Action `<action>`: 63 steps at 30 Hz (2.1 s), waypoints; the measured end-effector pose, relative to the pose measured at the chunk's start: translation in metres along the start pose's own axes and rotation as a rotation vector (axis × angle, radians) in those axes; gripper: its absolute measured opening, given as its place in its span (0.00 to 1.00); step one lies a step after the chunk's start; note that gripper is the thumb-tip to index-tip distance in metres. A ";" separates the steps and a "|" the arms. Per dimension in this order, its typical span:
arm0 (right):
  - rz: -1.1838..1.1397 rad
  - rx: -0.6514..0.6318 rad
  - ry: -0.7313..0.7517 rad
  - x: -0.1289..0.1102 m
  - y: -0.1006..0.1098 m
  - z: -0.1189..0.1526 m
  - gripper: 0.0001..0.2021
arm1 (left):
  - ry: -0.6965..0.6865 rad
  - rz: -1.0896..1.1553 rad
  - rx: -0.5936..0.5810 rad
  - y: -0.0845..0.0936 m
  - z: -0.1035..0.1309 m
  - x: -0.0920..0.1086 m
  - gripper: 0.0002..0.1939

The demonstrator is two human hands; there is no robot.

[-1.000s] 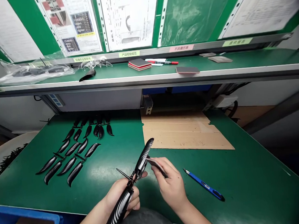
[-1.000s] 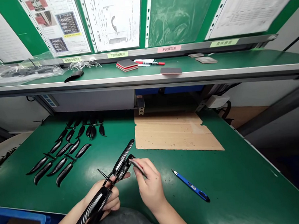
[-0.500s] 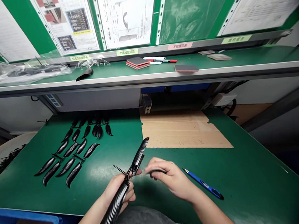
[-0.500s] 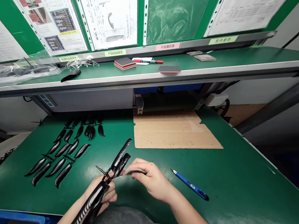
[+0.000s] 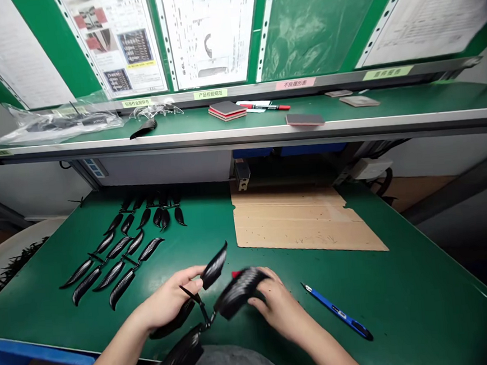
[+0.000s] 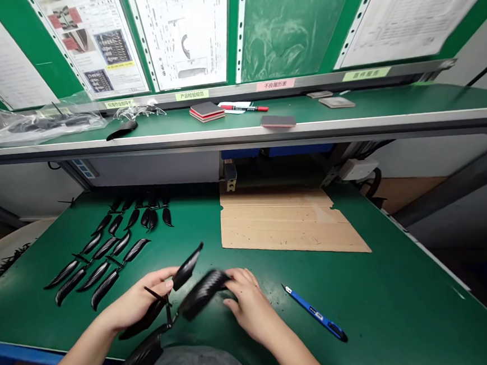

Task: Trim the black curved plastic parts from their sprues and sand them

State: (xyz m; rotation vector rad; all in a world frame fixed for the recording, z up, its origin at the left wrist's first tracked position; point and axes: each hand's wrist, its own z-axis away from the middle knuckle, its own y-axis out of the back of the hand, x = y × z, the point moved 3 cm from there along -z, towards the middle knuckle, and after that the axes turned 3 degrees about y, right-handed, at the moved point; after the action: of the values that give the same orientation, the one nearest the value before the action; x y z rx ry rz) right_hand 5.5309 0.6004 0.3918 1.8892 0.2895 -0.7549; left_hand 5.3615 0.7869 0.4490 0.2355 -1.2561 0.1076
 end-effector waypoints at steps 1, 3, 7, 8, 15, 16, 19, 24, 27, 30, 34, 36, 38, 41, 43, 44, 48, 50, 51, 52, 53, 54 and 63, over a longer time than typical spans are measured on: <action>-0.004 0.037 0.000 0.002 0.002 -0.001 0.14 | 0.011 -0.189 -0.005 0.002 0.002 0.004 0.23; -0.022 0.146 -0.005 -0.002 0.012 -0.007 0.12 | 0.045 -0.529 -0.006 0.003 0.002 0.009 0.21; 0.076 0.009 0.173 -0.037 0.024 -0.025 0.14 | 0.001 -0.837 -0.070 -0.014 -0.005 0.018 0.17; 0.118 -0.090 0.226 -0.047 0.023 -0.029 0.18 | -0.032 -0.856 -0.082 -0.018 -0.007 0.021 0.16; 0.239 -0.299 0.164 -0.057 -0.003 -0.033 0.13 | -0.085 -0.746 -0.068 -0.023 -0.013 0.025 0.14; 0.224 -0.257 0.151 -0.054 -0.008 -0.033 0.09 | -0.073 -0.674 -0.064 -0.023 -0.014 0.022 0.14; 0.054 -0.131 0.082 -0.046 -0.019 -0.035 0.06 | 0.003 -0.318 -0.181 -0.025 -0.015 0.011 0.21; 0.071 -0.234 0.184 -0.055 -0.012 -0.046 0.03 | -0.093 -0.495 -0.241 -0.015 -0.013 0.021 0.23; 0.231 -0.419 0.286 -0.061 0.003 -0.054 0.05 | -0.248 -0.910 -0.206 -0.006 -0.013 0.036 0.18; 0.216 -0.575 0.313 -0.059 0.016 -0.059 0.08 | -0.282 -0.987 -0.268 -0.003 -0.014 0.041 0.15; 0.091 -0.219 0.104 -0.043 0.029 -0.066 0.01 | -0.198 -0.767 0.034 0.010 -0.017 0.026 0.17; 0.034 0.088 -0.062 -0.030 0.029 -0.065 0.07 | -0.093 -0.546 0.239 0.014 -0.018 0.008 0.18; 0.051 0.249 -0.118 -0.021 0.020 -0.060 0.12 | -0.015 -0.372 0.334 0.012 -0.019 -0.012 0.18; 0.161 0.337 -0.056 -0.017 0.003 -0.052 0.14 | 0.001 -0.289 0.394 0.008 -0.020 -0.029 0.18; 0.168 0.435 -0.074 -0.017 -0.002 -0.046 0.14 | -0.019 -0.299 0.492 0.013 -0.018 -0.029 0.18; 0.136 0.465 -0.107 -0.017 -0.004 -0.044 0.14 | -0.026 -0.293 0.549 0.016 -0.017 -0.028 0.18; -0.020 0.242 -0.174 -0.025 -0.022 -0.044 0.19 | -0.048 -0.090 0.648 0.019 -0.015 -0.031 0.19; 0.008 0.119 -0.150 -0.029 -0.036 -0.046 0.21 | -0.070 0.038 0.579 0.006 -0.016 -0.039 0.18; 0.035 0.097 -0.144 -0.030 -0.042 -0.047 0.21 | -0.086 0.092 0.542 -0.002 -0.016 -0.042 0.18; 0.058 0.091 -0.143 -0.028 -0.048 -0.047 0.22 | -0.105 0.148 0.511 -0.012 -0.016 -0.046 0.18; 0.073 0.090 -0.144 -0.026 -0.053 -0.047 0.22 | -0.118 0.231 0.484 -0.021 -0.015 -0.049 0.18; 0.082 0.097 -0.148 -0.023 -0.057 -0.046 0.21 | -0.112 0.357 0.447 -0.030 -0.014 -0.053 0.18; 0.104 -0.093 -0.014 -0.027 -0.058 -0.050 0.13 | 0.036 0.606 0.330 -0.026 -0.003 -0.077 0.16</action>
State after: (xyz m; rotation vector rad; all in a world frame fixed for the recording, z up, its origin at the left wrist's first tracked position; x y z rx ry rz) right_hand 5.4988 0.6736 0.3789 1.7962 0.2119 -0.6731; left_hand 5.3460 0.7660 0.3716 0.1275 -1.2362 0.8405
